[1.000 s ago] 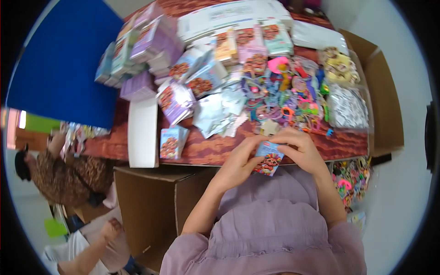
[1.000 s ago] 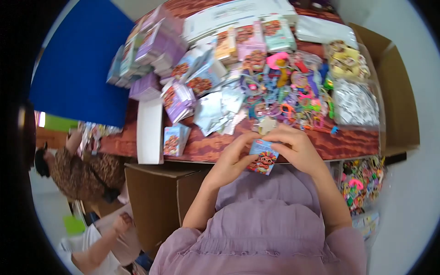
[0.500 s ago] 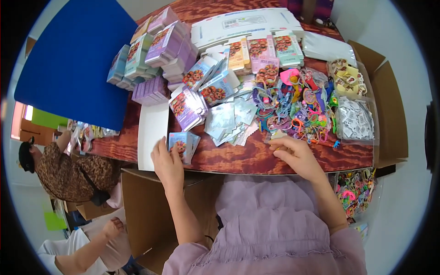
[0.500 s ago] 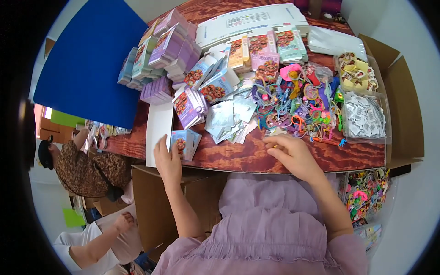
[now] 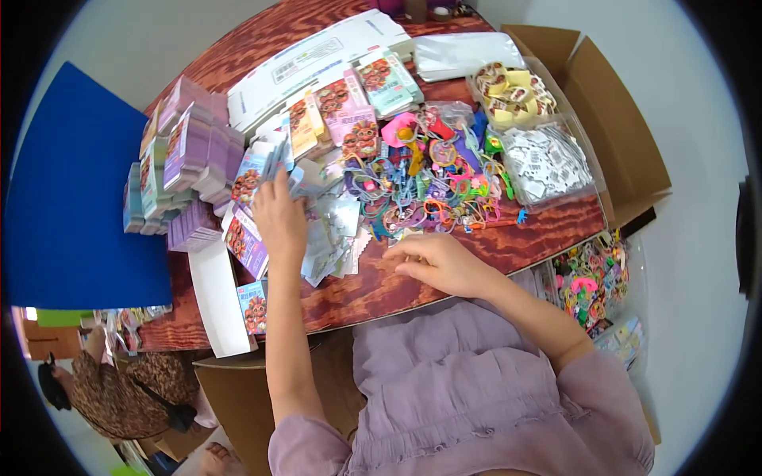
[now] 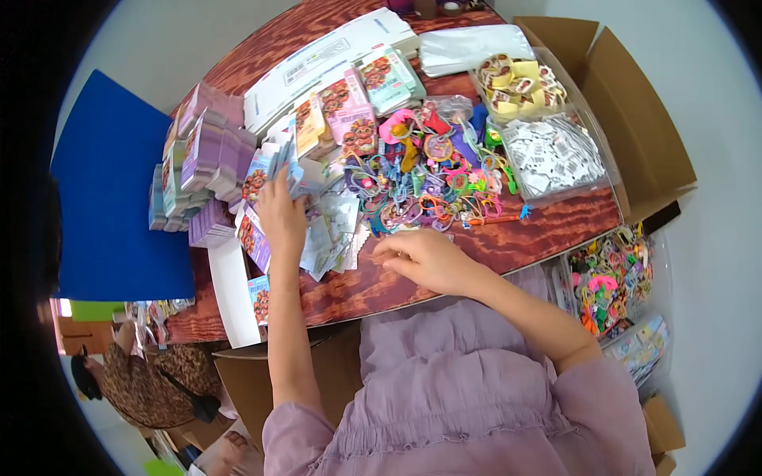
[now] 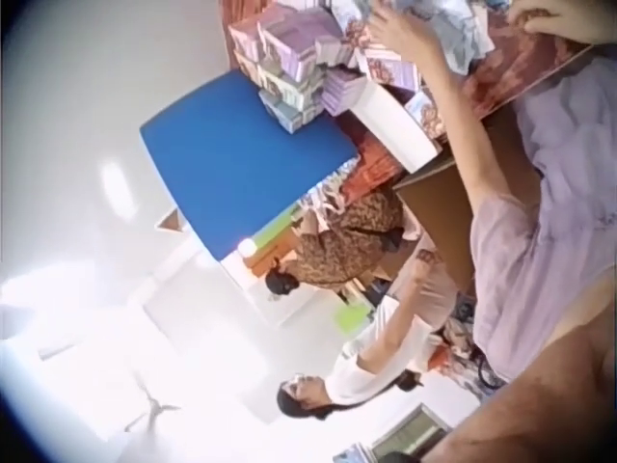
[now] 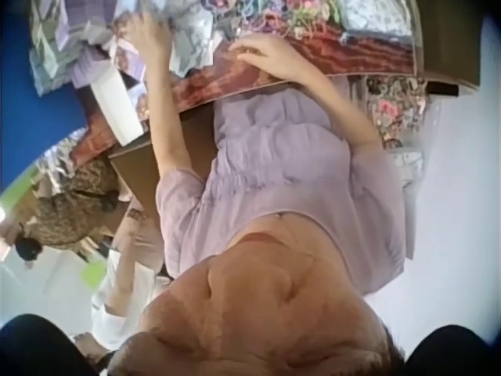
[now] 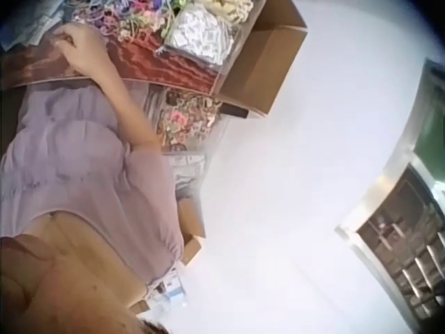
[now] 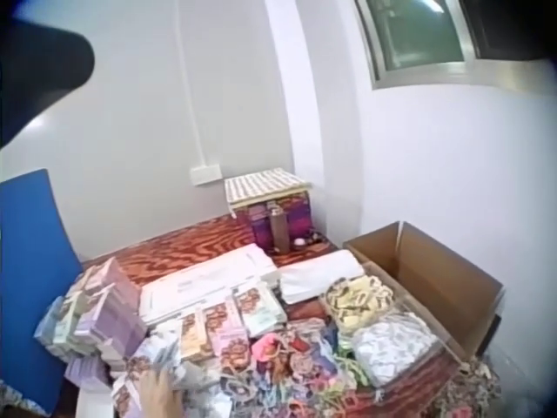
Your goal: Sorting and packing small toy components and retail boxes at a factory workbench.
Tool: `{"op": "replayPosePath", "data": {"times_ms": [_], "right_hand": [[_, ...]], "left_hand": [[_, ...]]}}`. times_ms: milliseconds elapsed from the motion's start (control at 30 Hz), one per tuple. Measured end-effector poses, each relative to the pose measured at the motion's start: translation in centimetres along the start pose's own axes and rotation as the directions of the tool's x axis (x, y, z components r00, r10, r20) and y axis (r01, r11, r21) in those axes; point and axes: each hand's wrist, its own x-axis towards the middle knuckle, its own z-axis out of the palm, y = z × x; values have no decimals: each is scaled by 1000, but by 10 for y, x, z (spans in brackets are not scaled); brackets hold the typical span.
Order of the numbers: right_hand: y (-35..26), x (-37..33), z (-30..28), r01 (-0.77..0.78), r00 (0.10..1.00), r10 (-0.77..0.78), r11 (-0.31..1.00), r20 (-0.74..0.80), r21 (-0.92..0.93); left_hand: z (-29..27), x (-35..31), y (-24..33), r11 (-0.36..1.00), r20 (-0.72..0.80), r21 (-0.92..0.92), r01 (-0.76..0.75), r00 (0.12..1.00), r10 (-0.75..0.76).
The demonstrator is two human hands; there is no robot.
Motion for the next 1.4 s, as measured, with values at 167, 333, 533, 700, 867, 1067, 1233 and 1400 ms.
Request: {"op": "replayPosePath", "data": {"times_ms": [167,333,533,700,867,1067,1233,1400], "right_hand": [[3,30,1,-132,931,269,878,-246,460],[20,50,1,-263,920,390,696,-44,668],[22,41,38,-274,872,480,635,-91,722],[33,84,49,-229,944,273,947,-187,225],[21,134,97,-30,945,-201,732,-258,-681],[54,139,63,-122,971,31,917,-238,-379],[15,118,-7,-345,937,349,900,34,268],[11,91,-19,-172,968,189,979,166,-112]], "left_hand": [[-27,0,31,822,146,-530,210,977,-156],[-27,-67,69,655,375,-674,340,922,-93],[-44,-113,91,904,300,-336,264,940,-163],[-80,-138,66,796,344,-385,467,873,-346],[-95,-151,50,832,483,-258,490,812,-328],[-96,-148,42,766,468,-324,555,798,-379],[-92,-141,37,775,398,-356,522,835,-380],[-87,-120,48,784,415,-404,472,858,-302]]}}
